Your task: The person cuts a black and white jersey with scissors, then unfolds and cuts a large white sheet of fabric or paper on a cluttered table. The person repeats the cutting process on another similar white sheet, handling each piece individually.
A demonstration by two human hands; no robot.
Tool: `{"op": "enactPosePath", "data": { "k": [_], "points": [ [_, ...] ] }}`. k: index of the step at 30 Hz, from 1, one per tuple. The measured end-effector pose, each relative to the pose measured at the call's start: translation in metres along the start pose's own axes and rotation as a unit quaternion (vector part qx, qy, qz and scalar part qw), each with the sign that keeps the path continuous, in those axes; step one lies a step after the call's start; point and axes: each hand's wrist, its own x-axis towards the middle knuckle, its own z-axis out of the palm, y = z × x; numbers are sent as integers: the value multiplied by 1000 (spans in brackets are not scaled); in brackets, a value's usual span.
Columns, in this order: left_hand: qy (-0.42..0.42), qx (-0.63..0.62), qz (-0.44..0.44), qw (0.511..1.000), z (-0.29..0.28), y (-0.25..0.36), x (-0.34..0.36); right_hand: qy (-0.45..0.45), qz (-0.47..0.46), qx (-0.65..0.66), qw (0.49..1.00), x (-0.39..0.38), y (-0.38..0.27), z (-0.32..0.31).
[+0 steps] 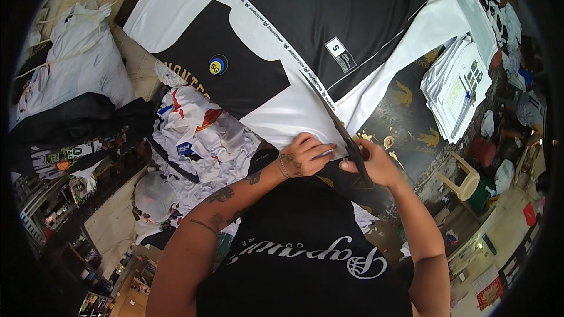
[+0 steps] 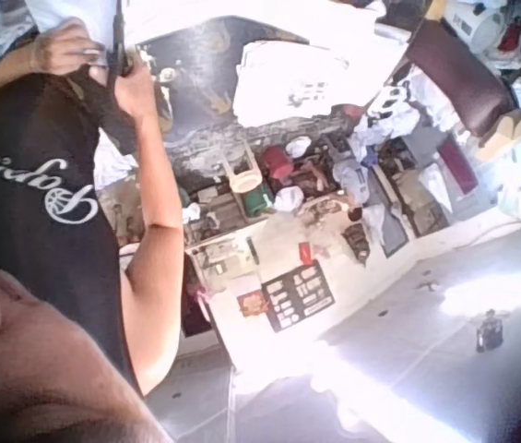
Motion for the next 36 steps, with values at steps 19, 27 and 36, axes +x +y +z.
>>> {"op": "enactPosePath", "data": {
  "k": [19, 27, 36],
  "points": [
    [-68, -158, -21, 985, -20, -19, 8, -18, -48, -34, 998, 83, -101, 20],
    [-164, 84, -191, 964, -124, -116, 8, -24, 7, -63, 998, 112, -142, 32],
    [-118, 61, -118, 984, -120, -134, -3, -58, 47, -80, 994, 145, -197, 41]
  ]
}}
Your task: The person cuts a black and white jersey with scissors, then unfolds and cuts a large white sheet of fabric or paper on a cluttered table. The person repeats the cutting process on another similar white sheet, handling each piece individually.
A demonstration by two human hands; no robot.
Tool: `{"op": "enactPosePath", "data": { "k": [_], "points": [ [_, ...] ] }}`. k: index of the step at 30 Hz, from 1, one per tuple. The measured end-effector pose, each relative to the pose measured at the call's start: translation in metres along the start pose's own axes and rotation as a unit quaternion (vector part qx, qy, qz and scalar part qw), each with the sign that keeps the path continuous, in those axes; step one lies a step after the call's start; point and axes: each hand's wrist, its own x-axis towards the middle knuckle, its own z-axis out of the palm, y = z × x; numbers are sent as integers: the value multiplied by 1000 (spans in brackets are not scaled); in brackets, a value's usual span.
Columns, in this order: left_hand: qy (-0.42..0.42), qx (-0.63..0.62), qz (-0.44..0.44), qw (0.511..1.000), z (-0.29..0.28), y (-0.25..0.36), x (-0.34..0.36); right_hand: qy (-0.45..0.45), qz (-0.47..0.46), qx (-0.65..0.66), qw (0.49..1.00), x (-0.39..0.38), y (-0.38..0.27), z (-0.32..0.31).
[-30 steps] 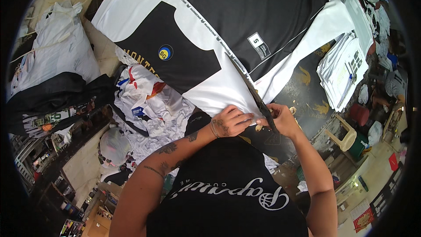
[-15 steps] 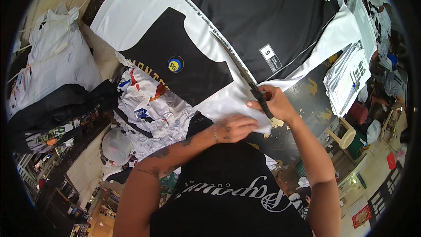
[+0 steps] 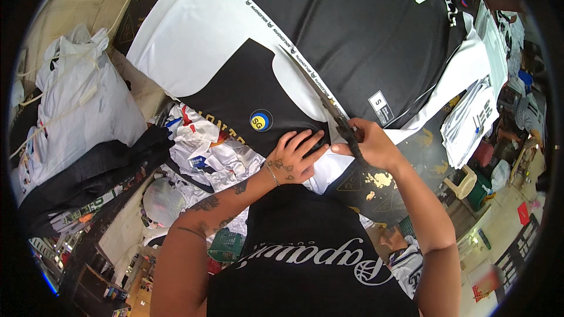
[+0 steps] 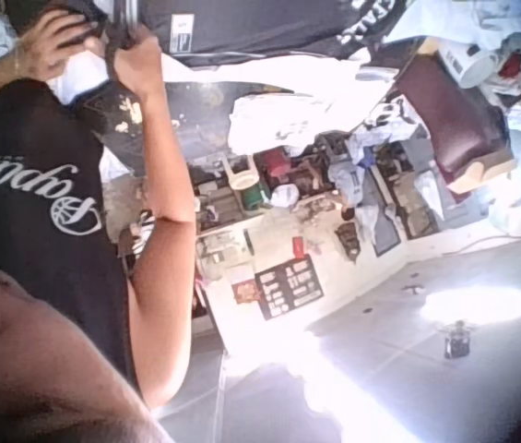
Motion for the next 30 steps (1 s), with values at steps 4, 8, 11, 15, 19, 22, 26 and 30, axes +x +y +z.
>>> {"op": "enactPosePath", "data": {
  "k": [4, 8, 11, 15, 19, 22, 26, 30],
  "points": [
    [-2, -16, 17, 1000, -3, -6, 1, 57, -66, -7, 996, 18, -31, 0],
    [13, -33, 18, 999, -3, -8, 1, 44, 14, -25, 999, 33, -50, 4],
    [24, -46, 18, 999, -2, -9, 2, 33, -57, 23, 998, 45, -63, 7],
    [25, -69, 19, 997, -5, -12, 3, 24, -3, -5, 1000, 61, -87, 4],
    [26, -84, 27, 996, -8, -14, 4, 12, -26, -29, 999, 77, -113, 8],
    [23, -93, 36, 995, -8, -16, 4, 45, -105, 1, 993, 96, -130, 12],
    [10, -113, 56, 992, -3, -20, 0, 39, 5, -88, 995, 111, -151, 11],
    [6, -164, 96, 982, 5, -24, -5, 61, -137, -45, 988, 122, -180, 12]
  ]
}}
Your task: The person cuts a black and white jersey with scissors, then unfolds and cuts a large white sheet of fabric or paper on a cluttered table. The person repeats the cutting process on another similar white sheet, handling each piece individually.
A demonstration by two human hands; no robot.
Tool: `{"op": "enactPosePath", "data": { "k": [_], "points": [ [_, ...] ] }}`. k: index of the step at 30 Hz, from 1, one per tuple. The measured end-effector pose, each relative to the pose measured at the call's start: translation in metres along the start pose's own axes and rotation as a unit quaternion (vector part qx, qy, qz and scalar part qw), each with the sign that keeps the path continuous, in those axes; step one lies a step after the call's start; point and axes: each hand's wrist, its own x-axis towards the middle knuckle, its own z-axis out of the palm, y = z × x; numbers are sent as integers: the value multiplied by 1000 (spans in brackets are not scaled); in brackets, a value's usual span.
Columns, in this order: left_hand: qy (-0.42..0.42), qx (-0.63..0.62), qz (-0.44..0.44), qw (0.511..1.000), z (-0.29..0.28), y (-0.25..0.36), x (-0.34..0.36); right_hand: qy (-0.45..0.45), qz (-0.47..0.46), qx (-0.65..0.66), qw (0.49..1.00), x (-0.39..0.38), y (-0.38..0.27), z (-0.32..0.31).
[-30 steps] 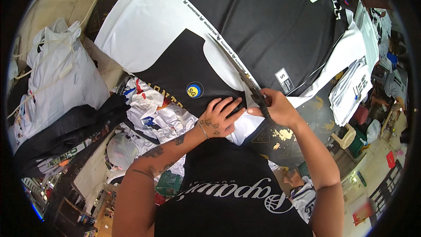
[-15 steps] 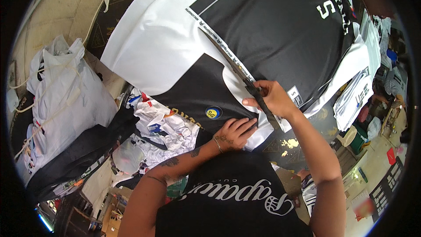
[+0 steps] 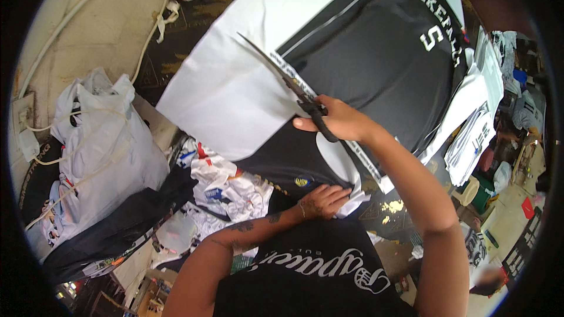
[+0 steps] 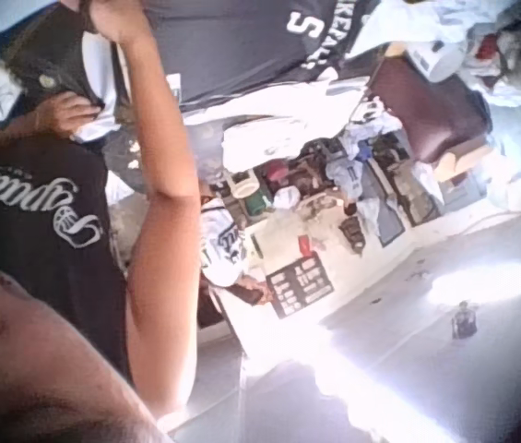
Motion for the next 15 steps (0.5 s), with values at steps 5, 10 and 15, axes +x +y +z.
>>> {"op": "enactPosePath", "data": {
  "k": [5, 10, 15],
  "points": [
    [-15, -109, 45, 993, 11, -8, -5, -58, 62, -93, 992, 32, -12, -4],
    [-129, -232, 82, 961, 37, -3, 24, -59, 48, -104, 992, 46, -22, 6],
    [-366, -425, -53, 826, 51, 30, 85, 33, -44, -128, 990, 7, -33, 7]
  ]
}}
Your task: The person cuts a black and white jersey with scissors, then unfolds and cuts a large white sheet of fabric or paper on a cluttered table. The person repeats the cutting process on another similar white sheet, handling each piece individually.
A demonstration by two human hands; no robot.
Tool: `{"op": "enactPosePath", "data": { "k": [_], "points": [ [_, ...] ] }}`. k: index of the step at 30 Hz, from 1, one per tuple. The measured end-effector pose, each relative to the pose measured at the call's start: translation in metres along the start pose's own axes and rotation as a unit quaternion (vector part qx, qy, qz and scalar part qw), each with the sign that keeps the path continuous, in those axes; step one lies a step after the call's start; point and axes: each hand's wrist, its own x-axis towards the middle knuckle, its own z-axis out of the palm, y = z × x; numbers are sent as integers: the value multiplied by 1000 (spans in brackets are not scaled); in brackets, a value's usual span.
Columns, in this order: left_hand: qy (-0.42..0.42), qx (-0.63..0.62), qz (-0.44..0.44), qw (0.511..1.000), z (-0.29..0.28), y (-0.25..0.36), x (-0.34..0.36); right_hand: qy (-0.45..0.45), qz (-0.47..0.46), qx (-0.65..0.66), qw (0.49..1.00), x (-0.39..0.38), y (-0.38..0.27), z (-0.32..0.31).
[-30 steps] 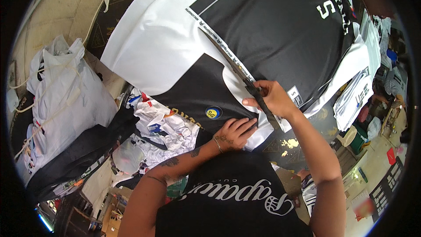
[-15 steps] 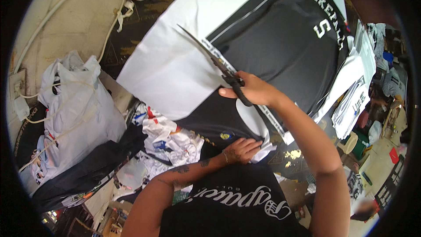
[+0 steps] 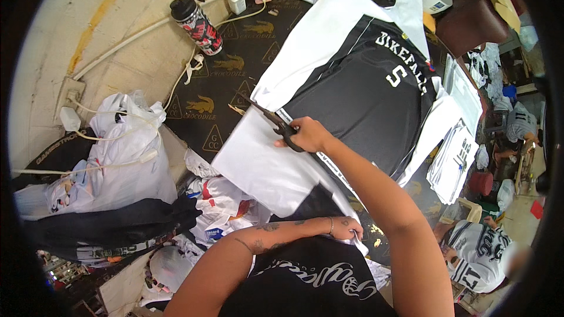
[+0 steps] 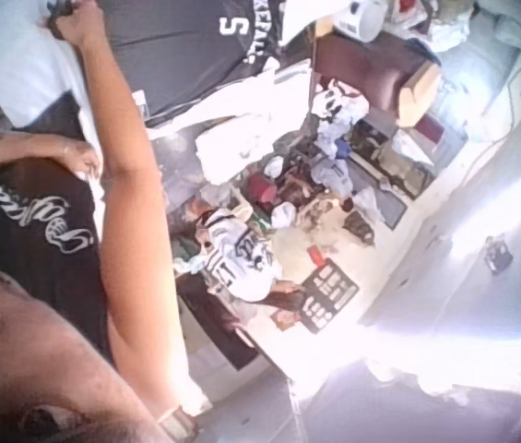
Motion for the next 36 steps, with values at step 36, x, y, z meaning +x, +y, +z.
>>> {"op": "enactPosePath", "data": {
  "k": [36],
  "points": [
    [14, 608, -99, 788, -46, -14, -98, 428, -9, 372, 824, -498, 160, 153]
  ]
}}
